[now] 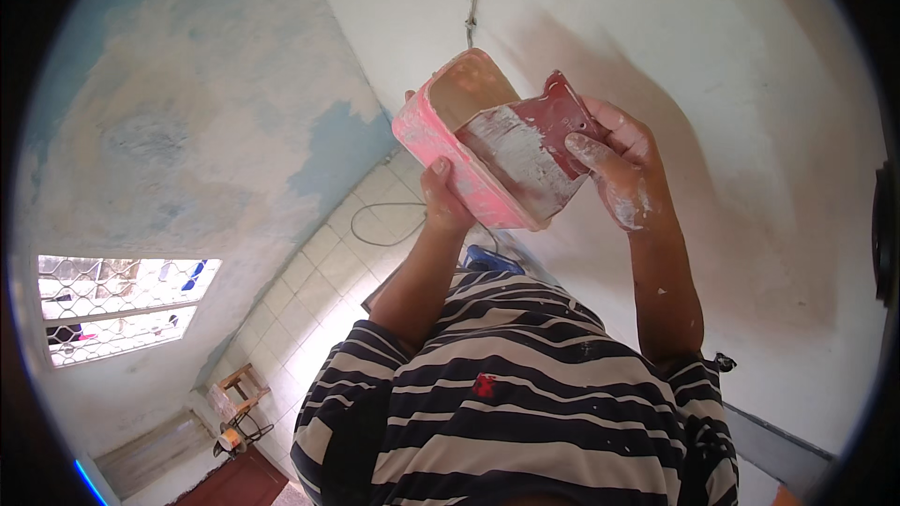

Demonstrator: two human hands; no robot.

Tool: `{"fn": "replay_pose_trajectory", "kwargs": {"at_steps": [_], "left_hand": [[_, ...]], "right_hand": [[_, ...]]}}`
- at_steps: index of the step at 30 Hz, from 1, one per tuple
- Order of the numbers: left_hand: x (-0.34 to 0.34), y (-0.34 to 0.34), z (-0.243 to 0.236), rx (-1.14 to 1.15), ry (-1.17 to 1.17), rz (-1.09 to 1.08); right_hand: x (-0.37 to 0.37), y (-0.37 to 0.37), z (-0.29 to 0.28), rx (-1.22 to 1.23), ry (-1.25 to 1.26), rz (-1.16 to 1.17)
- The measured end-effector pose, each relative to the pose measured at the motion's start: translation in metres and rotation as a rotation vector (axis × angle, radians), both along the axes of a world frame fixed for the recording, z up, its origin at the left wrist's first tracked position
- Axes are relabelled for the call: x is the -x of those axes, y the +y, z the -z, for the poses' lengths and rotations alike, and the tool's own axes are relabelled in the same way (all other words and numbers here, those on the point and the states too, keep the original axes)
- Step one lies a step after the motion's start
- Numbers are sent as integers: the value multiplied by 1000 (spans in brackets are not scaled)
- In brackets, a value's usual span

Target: The person applies plaster to the ceiling using a plastic spreader, periodically scooping more plaster onto the tool from a container.

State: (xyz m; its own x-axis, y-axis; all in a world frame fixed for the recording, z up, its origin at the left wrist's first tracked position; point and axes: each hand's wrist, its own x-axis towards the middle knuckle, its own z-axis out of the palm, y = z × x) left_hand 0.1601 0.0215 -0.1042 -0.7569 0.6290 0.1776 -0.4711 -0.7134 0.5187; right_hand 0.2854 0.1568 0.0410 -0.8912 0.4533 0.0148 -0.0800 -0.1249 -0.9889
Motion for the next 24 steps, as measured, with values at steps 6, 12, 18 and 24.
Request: {"fn": "replay_pose_trajectory", "kwargs": {"at_steps": [6, 12, 18, 24], "left_hand": [[4, 8, 3, 95, -100, 0], [10, 8, 18, 218, -51, 11], [6, 28, 29, -49, -19, 254], [-3, 8, 19, -74, -79, 164]], "right_hand": [[-4, 14, 10, 93, 26, 31], [-20, 19, -11, 128, 114, 134], [-93, 15, -73, -214, 209, 528], [-159, -26, -197, -896, 587, 864]]}}
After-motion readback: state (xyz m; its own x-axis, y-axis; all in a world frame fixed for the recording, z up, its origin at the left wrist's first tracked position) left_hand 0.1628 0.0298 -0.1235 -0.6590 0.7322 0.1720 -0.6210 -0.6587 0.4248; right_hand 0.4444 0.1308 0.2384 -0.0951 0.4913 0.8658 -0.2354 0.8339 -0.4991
